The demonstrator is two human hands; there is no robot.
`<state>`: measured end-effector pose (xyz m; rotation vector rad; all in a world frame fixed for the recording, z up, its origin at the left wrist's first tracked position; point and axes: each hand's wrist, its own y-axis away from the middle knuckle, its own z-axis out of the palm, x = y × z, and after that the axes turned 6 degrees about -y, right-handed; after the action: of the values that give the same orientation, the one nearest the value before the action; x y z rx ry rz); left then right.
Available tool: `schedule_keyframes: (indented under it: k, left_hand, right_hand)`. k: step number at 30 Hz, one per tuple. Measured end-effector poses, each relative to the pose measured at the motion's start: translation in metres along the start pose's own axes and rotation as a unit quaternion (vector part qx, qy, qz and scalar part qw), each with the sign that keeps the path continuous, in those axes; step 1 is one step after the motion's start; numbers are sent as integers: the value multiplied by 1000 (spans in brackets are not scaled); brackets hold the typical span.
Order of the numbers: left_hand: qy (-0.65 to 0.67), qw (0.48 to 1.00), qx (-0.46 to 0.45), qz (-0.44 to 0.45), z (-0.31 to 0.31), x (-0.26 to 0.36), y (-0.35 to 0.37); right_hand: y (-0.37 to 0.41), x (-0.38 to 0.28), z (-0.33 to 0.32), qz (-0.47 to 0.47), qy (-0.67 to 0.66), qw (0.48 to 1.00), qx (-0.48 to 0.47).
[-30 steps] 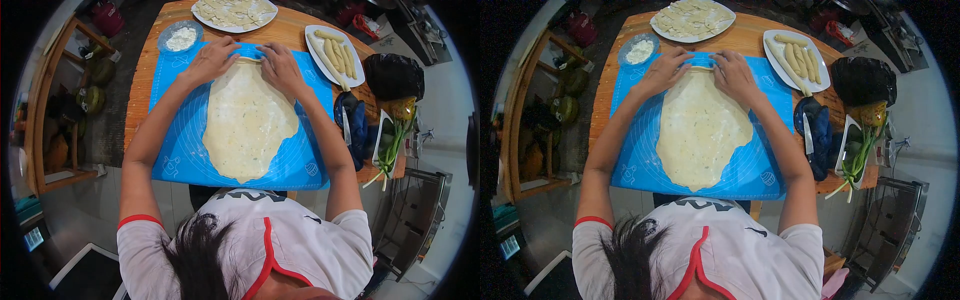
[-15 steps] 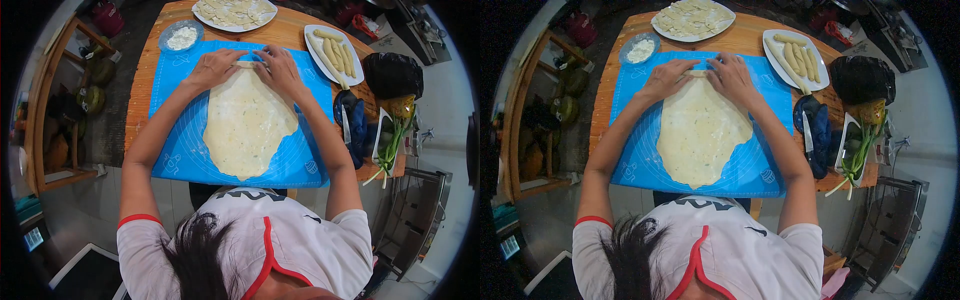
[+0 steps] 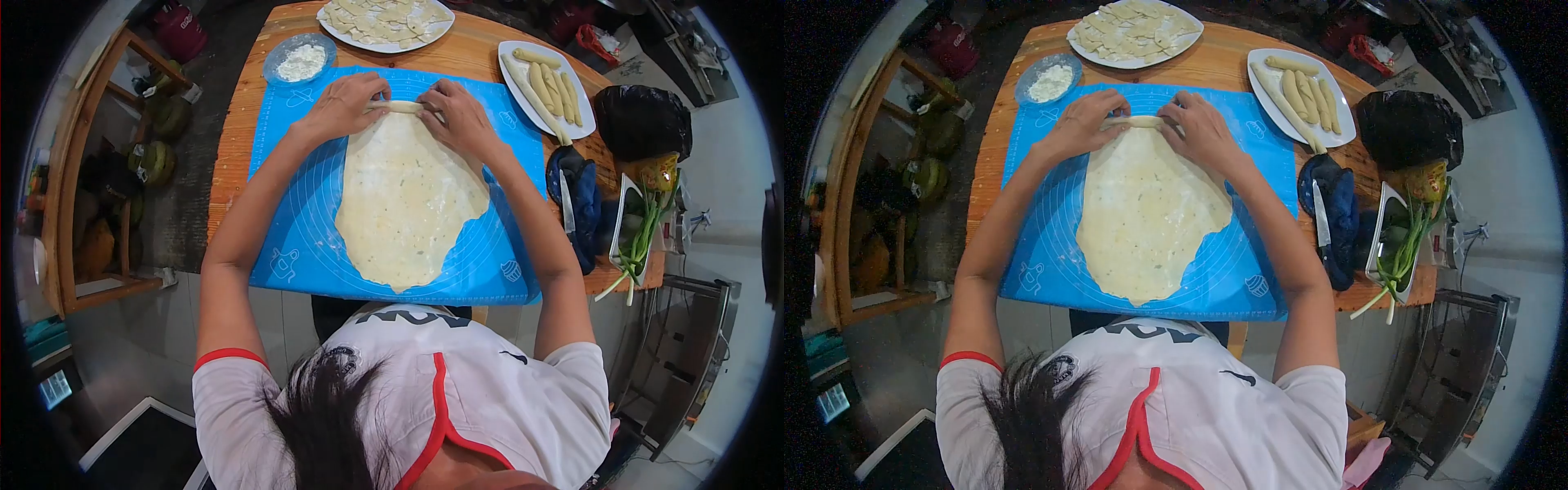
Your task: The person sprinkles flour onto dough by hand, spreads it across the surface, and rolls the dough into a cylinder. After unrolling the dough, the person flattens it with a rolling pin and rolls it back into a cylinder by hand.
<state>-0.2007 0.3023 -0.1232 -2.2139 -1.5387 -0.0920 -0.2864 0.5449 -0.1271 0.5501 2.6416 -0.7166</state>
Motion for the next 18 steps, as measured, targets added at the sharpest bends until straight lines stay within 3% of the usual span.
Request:
schedule_keyframes:
  k: [6,11,14,15,18]
  left_hand:
    - [-6,999,-5,36,-1,-7,4]
    - [13,1000,-15,6,1,6,4]
    - [-5,997,53,50,11,9,6]
    - [-13,998,28,48,12,8,6]
    - [-48,997,-52,30,10,4,3]
  right_hand:
    - [1,-3,-4,35,-14,998,-53]
    - [10,-9,-5,-16,30,999,0]
    - [17,-4,-2,-26,57,998,16]
    - [16,-5,-3,-24,62,998,17]
    - [18,-14,-12,91,39,994,-54]
